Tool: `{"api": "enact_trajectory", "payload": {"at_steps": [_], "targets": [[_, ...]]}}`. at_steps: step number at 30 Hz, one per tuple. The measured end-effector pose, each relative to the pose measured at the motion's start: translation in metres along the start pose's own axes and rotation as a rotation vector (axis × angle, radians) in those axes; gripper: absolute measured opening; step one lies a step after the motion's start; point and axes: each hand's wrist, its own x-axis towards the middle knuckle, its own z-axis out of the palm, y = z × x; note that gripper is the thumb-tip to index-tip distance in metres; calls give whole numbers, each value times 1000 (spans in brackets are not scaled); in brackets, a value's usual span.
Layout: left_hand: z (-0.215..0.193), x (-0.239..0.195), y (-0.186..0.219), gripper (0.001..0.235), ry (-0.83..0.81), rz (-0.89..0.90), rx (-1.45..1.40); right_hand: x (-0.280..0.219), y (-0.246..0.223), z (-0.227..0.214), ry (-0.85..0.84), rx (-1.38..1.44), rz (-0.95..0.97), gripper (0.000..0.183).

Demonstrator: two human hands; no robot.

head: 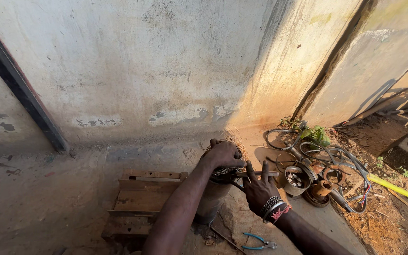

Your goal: The person uses pliers to pull and separate copper wires from a metal container. They repeatedly reach into the container, extract wire bundles, and place them on the floor beside the container.

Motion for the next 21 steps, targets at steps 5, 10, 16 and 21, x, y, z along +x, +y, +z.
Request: {"api": "enact_trajectory", "payload": {"at_steps": [5, 10, 16, 21], "targets": [[-5, -15, 7, 64, 43, 24, -75, 8, -11, 1, 157, -29, -15, 42], [-1, -50, -12, 74, 752, -361, -184, -6, -5, 1, 133, 46, 128, 33], [3, -68, -28, 67, 232, -618, -136, 14, 24, 3, -95, 60, -15, 20], [3, -73, -28, 57, 286, -547, -82, 19, 43, 22, -118, 322, 47, 23]]}}
